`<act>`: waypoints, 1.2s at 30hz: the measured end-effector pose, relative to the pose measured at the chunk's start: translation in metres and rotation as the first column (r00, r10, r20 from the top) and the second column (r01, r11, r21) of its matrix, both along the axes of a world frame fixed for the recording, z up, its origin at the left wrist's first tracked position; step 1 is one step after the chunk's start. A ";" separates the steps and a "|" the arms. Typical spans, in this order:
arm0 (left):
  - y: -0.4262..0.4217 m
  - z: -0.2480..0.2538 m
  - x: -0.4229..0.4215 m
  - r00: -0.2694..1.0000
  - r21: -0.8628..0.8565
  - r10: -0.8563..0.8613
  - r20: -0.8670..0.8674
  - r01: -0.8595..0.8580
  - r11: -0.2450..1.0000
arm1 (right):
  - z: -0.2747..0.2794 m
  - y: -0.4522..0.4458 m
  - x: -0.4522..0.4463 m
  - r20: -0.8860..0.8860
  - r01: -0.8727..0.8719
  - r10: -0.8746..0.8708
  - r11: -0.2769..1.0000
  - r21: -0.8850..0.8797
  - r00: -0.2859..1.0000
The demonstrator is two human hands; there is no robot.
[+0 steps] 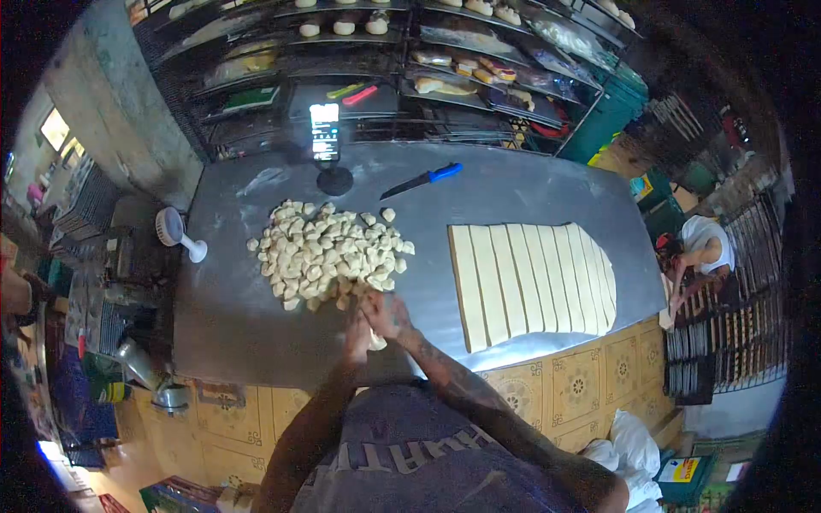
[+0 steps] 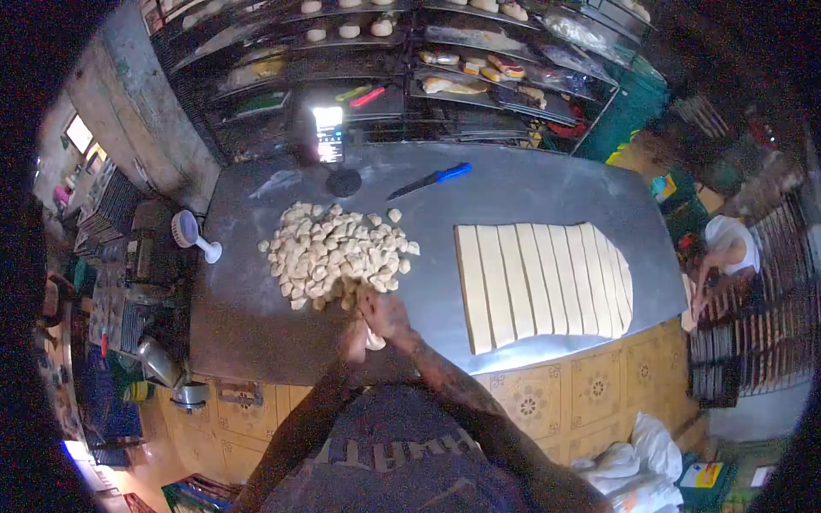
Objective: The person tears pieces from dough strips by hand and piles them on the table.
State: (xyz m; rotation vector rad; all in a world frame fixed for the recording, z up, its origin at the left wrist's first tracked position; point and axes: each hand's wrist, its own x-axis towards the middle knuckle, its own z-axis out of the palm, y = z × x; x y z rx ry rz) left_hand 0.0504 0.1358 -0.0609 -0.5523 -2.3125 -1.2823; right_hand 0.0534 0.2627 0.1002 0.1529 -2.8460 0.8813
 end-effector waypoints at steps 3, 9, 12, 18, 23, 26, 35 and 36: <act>-0.023 0.116 0.017 0.976 -0.437 -0.059 0.209 0.147 0.888 | 0.006 -0.005 -0.015 0.250 0.090 -0.031 0.969 -0.230 0.968; -0.047 0.148 -0.017 0.111 0.458 -0.455 0.883 0.005 0.889 | 0.048 0.008 -0.031 0.089 0.043 -0.014 0.943 -0.330 0.996; -0.036 0.174 -0.008 0.249 0.541 -0.496 0.832 -0.164 0.825 | 0.064 0.003 0.007 -0.304 -0.116 0.061 0.979 -0.165 0.951; -0.027 0.026 0.015 0.624 0.602 -0.550 0.556 0.154 0.784 | 0.048 0.019 0.036 0.291 -0.011 0.224 0.810 -0.587 0.930; 0.000 -0.006 0.070 0.880 0.227 -0.333 0.340 0.267 0.937 | 0.038 0.030 0.047 0.464 0.117 0.077 0.920 -0.375 0.883; -0.004 -0.033 0.075 0.936 0.053 -0.267 0.227 0.262 0.964 | -0.029 0.036 0.045 0.342 -0.094 0.162 0.974 -0.208 0.925; 0.004 0.011 0.019 0.883 0.029 0.021 0.470 -0.039 0.999 | 0.030 -0.017 0.002 0.160 0.044 -0.032 0.996 -0.076 0.987; -0.012 -0.027 0.002 0.758 0.044 -0.060 0.650 0.041 0.998 | 0.042 -0.025 0.001 0.296 0.087 -0.029 0.979 -0.184 0.955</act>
